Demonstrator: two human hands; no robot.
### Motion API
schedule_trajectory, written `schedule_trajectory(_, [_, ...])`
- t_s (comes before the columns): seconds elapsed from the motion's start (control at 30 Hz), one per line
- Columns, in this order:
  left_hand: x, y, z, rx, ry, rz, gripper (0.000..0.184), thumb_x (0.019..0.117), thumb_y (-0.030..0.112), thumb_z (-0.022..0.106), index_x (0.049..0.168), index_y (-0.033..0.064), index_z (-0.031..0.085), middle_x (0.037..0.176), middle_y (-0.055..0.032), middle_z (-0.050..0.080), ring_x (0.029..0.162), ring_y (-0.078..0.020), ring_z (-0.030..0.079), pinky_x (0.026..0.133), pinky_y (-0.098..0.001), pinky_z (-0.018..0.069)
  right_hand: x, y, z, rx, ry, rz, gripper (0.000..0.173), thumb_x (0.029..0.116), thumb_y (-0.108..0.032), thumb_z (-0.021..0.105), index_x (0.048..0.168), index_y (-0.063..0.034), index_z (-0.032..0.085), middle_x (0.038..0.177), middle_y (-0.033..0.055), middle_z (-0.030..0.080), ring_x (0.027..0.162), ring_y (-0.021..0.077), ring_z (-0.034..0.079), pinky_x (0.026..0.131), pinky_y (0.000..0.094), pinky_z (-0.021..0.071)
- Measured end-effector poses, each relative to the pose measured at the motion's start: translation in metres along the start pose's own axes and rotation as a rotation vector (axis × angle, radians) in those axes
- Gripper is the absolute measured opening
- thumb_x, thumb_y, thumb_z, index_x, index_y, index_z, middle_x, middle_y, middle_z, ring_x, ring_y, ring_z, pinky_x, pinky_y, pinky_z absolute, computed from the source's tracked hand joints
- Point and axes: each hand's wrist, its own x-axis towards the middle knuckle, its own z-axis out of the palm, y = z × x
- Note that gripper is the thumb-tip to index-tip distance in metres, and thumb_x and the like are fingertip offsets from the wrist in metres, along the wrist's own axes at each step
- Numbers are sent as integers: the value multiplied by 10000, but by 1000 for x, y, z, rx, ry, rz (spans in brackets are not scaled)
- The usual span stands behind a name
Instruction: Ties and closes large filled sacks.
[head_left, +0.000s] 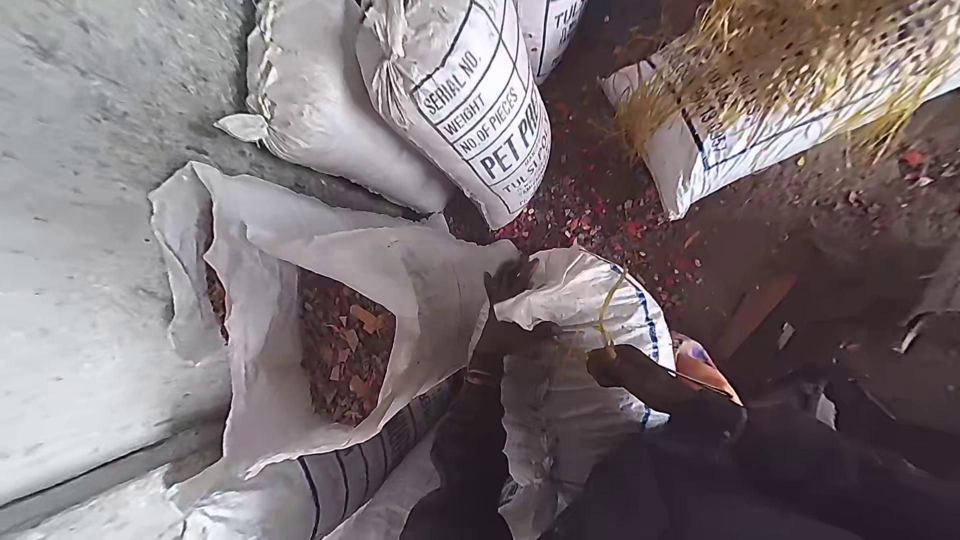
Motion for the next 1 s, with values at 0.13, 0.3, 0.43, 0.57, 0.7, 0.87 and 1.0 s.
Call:
schedule_trajectory(0.13, [34,-15,7,410,-146,440,796,678,497,843,1382,180,650,1628,-222,335,1521,-562,71,1105,-823,-17,3,4,-7,-59,-30,-16,364,1040,-319,396,680,-287,437,615,-236,386,570,-108,372,558,120,317])
schedule_trajectory(0.3, [24,13,31,-237,-146,137,306,876,-132,543,1162,-147,650,1226,-170,701,1259,-206,603,1160,-371,389,10,6,-4,-50,-3,2,361,1026,-224,348,677,-276,426,596,-223,379,543,-96,361,537,125,310])
schedule_trajectory(0.43, [-6,10,55,-951,304,89,460,1069,202,279,718,184,575,621,65,604,763,-95,676,1055,-342,473,-2,1,11,69,13,-126,396,1048,-218,315,688,-290,461,593,-232,405,546,-97,391,547,127,338])
schedule_trajectory(0.57, [-30,40,69,-1056,515,-36,497,1055,116,239,640,195,500,494,109,479,520,-46,554,733,-259,543,-30,-29,20,53,-1,-184,392,1052,-272,350,681,-303,474,585,-242,391,534,-109,369,520,110,305])
schedule_trajectory(0.7, [-35,33,77,-1225,572,-45,532,1052,132,242,617,198,541,511,92,531,555,-60,600,774,-265,558,-21,-50,-6,-2,74,-59,418,1047,-320,381,645,-315,496,577,-230,419,538,-93,406,534,118,345])
schedule_trajectory(0.87, [-9,8,69,-1452,575,122,453,1069,225,405,655,209,590,559,100,547,618,-56,617,880,-260,530,76,-79,-49,31,181,44,489,1095,-351,303,639,-257,455,503,-141,385,436,-17,384,449,160,375])
schedule_trajectory(1.0, [-1,-10,63,-1330,572,255,361,1037,274,491,698,213,600,589,116,537,620,-21,579,805,-224,502,187,-89,-39,-2,116,302,464,1130,-282,247,700,-214,407,510,-113,352,403,10,345,413,180,364])
